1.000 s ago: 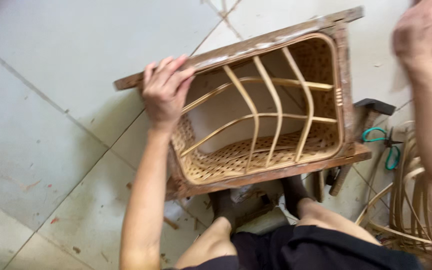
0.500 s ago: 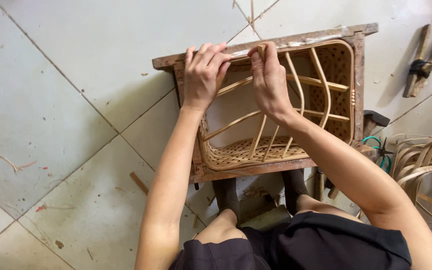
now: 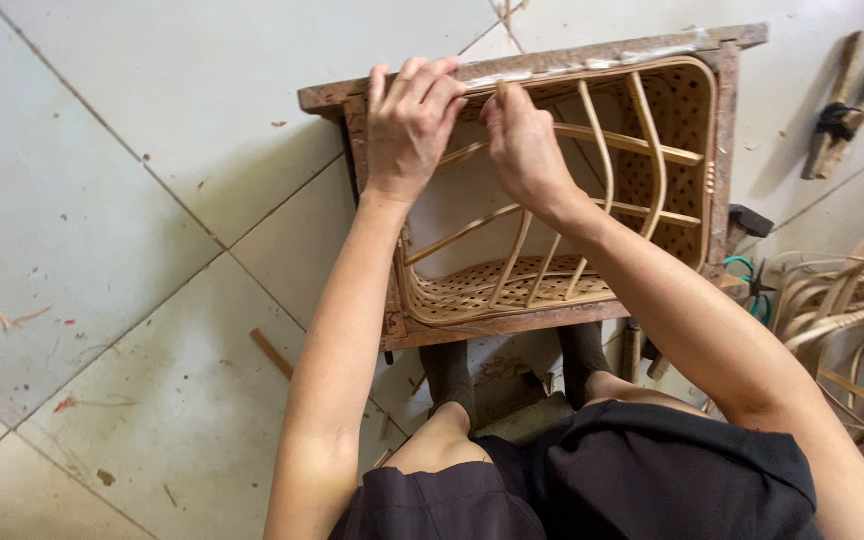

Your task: The person sits on the floor weaving a bamboo basket inside a wooden mold. They fit a woven bamboo panel into the frame, tuck and press the rim strips into place, add curved bamboo ribs across the opening, and tap the strips with a hammer to seat them.

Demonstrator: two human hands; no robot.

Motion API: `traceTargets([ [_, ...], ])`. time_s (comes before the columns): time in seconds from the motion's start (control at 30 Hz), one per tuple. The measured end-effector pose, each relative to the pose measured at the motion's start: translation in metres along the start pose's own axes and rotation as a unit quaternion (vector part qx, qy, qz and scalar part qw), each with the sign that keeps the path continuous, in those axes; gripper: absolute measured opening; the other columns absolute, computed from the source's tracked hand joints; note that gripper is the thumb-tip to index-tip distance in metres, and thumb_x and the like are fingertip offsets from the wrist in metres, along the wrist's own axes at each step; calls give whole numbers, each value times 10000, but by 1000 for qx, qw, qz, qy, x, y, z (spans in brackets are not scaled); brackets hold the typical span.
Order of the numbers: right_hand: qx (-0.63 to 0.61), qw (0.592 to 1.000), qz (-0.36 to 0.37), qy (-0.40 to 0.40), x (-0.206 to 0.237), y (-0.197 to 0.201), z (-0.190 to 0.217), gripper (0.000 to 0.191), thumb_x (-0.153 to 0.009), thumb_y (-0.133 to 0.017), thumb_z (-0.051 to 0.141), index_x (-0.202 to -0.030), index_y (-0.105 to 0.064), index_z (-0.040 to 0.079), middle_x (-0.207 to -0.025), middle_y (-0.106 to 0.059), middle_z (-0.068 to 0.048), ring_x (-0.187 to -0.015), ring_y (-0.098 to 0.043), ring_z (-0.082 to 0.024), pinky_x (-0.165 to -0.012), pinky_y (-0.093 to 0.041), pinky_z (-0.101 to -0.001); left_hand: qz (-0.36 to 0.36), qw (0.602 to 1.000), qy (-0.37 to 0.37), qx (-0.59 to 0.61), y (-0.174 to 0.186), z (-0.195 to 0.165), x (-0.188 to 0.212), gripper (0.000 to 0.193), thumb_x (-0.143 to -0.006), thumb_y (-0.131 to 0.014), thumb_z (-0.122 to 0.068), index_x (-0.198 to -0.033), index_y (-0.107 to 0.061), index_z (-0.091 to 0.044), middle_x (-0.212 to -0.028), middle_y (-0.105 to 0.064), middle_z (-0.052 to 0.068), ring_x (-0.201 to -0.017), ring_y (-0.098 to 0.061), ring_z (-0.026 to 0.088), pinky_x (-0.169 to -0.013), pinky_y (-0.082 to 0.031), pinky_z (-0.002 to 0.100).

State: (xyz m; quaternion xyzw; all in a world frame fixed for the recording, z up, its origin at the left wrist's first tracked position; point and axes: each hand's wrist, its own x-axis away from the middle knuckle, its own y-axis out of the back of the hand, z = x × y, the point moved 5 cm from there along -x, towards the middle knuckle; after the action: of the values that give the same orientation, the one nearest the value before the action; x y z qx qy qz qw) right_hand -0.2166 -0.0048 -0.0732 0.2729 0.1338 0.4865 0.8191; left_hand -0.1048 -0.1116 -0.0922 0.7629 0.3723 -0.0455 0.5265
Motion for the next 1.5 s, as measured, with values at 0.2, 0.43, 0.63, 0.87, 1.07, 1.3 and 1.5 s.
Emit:
traceTargets([
  [0.2,49,998,31,35,2,-6,0,106,-1056,-500,40,-1050,-503,-65,-766,-654,-287,-685,-648,-472,-587,-496,-531,3,1000,-8,-7,8,-3,-1,148,-932,-817,-197,-1030,-720,-145,-1264,-699,-23,-1187,-626,203,-1095,-409,568],
  [0.43,113,991,74,-11,7,-11,-14,130,-1023,-524,46,-982,-485,-71,-703,-634,-327,-669,-655,-507,-562,-529,-549,17,1000,-15,17,19,-8,-2,137,-968,-804,-192,-1037,-707,-123,-1274,-697,-15,-1201,-613,226,-1113,-399,556],
  [0.63,124,988,88,-22,2,-24,-16,129,-981,-531,43,-976,-485,-77,-730,-640,-341,-715,-671,-518,-590,-552,-563,17,1000,-5,14,22,-9,-2,118,-956,-797,-183,-1028,-720,-131,-1289,-697,-22,-1219,-608,219,-1116,-392,556],
  [0.87,109,991,69,-27,2,-32,-20,109,-1019,-507,42,-1015,-501,-67,-822,-659,-340,-768,-676,-511,-633,-567,-543,18,999,10,30,11,-4,1,110,-976,-813,-159,-1040,-732,-123,-1277,-708,-5,-1187,-635,208,-1061,-432,482],
  [1.07,182,979,66,63,9,-7,22,186,-1010,-523,42,-1159,-535,-69,-997,-653,-293,-903,-692,-430,-754,-585,-498,17,999,-28,6,21,-12,0,141,-936,-832,-82,-1040,-739,-100,-1272,-714,21,-1250,-632,234,-1107,-428,468],
  [1.3,67,997,-15,30,105,206,-52,319,-1074,-588,64,-1392,-613,53,-1343,-633,-173,-1217,-643,-324,-1064,-529,-399,-5,977,197,84,107,-4,77,545,-982,-796,32,-1460,-544,-38,-1641,-520,168,-1588,-332,292,-1312,-306,416],
  [1.5,241,933,-130,-234,249,216,-216,373,-977,-771,251,-1139,-595,-35,-1057,-621,-248,-995,-611,-419,-862,-504,-496,178,799,456,348,90,-8,227,673,-965,-748,-171,-1473,-362,43,-1466,-403,236,-1307,-406,248,-1071,-360,396],
])
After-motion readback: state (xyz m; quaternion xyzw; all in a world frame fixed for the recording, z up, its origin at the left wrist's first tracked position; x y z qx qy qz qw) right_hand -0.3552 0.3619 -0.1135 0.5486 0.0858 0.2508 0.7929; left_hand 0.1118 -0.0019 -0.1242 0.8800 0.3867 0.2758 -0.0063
